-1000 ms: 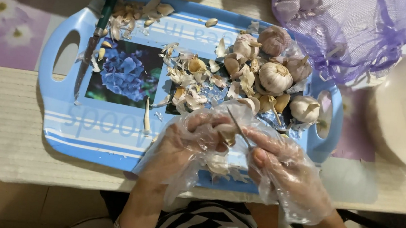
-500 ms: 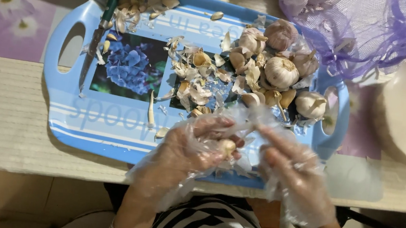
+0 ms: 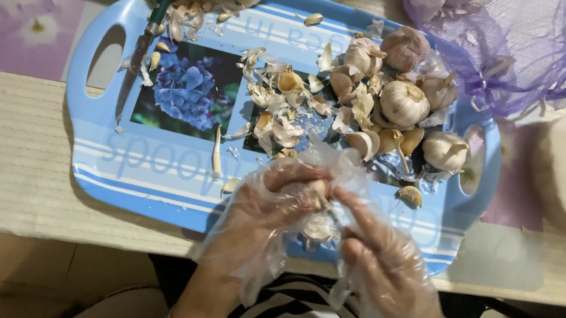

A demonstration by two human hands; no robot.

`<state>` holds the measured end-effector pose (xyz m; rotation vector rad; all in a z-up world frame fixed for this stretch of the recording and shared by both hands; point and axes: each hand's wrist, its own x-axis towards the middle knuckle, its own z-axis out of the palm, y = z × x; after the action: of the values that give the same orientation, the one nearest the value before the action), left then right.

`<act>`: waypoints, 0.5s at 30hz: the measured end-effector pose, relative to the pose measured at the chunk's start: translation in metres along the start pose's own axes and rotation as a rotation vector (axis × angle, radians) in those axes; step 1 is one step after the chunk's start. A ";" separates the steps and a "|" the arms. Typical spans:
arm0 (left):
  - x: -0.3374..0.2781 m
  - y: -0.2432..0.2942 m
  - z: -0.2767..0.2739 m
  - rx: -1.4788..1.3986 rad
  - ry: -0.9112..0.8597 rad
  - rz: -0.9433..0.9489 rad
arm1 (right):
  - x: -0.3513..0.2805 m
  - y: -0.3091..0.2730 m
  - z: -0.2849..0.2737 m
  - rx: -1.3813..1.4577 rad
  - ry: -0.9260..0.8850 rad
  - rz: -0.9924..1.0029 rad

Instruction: Peeling the skin off garlic cloves and trimming the ends with a knife.

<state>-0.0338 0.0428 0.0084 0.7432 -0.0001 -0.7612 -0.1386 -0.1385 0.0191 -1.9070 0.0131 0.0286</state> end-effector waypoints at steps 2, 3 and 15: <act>0.005 -0.011 -0.009 0.021 0.021 -0.017 | 0.002 -0.009 0.008 0.190 0.031 0.041; 0.004 -0.012 -0.008 0.022 0.020 -0.019 | 0.003 -0.010 0.009 0.190 0.033 0.041; -0.004 -0.019 0.013 -0.287 0.070 -0.083 | 0.005 -0.008 0.022 0.364 0.100 -0.275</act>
<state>-0.0516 0.0279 0.0075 0.4977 0.2009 -0.7933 -0.1335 -0.1145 0.0196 -1.5312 -0.1660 -0.2399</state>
